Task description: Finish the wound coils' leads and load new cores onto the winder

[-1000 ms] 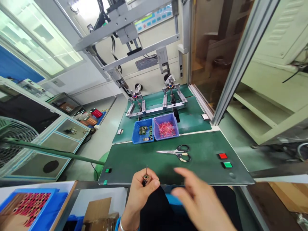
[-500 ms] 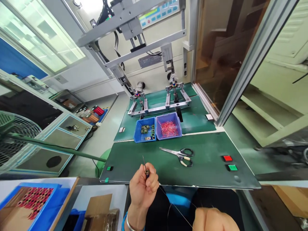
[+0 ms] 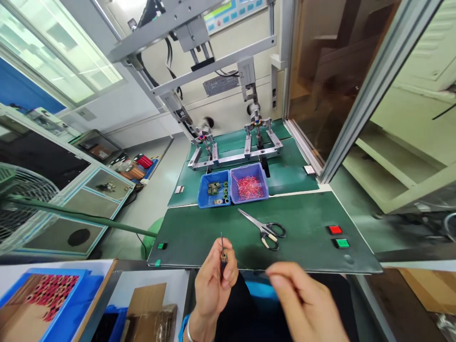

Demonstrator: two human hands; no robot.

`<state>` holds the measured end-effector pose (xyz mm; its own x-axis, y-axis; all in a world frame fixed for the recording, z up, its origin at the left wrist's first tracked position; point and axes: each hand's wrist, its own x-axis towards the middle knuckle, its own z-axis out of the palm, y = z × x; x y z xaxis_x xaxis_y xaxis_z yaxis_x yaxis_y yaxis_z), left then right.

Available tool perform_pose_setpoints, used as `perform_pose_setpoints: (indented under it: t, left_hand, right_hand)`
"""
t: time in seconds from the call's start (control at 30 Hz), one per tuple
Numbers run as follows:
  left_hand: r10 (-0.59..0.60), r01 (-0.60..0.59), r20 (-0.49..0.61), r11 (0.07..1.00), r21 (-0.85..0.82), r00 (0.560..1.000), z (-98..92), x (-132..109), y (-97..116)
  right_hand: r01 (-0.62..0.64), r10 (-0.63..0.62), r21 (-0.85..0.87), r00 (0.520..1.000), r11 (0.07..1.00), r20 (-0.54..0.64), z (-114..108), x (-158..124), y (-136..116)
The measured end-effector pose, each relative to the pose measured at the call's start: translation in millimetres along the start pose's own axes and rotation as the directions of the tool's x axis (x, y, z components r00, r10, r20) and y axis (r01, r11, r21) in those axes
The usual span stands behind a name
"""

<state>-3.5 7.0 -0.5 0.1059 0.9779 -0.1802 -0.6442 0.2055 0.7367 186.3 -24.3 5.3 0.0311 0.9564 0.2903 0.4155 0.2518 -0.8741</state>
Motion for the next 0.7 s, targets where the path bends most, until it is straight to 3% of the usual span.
perform_pose_setpoints:
  t: [0.17,0.37,0.5,0.6,0.7]
  left_hand:
    - [-0.041,0.040,0.076,0.999,0.007,0.996,6.0,-8,-8]
    - [-0.052,0.052,0.031,0.999,0.007,0.998,7.5,-10,-12]
    - [-0.033,0.037,-0.063,0.998,0.049,0.997,12.0,-11,-14]
    - [0.015,0.005,-0.159,0.992,0.123,0.987,13.1,-13,-15]
    - [0.082,-0.047,-0.186,0.982,0.182,0.979,12.7,-15,-16]
  right_hand:
    - [0.143,-0.156,0.103,0.978,0.984,0.138,40,25,-25]
    - [0.174,-0.194,0.119,0.961,0.978,0.195,40,26,-26]
    - [0.238,-0.240,0.030,0.966,0.971,0.091,37,23,-30]
    - [0.329,-0.332,-0.100,0.943,0.939,-0.021,39,21,-34]
    - [0.367,-0.378,-0.142,0.923,0.919,-0.066,41,22,-36]
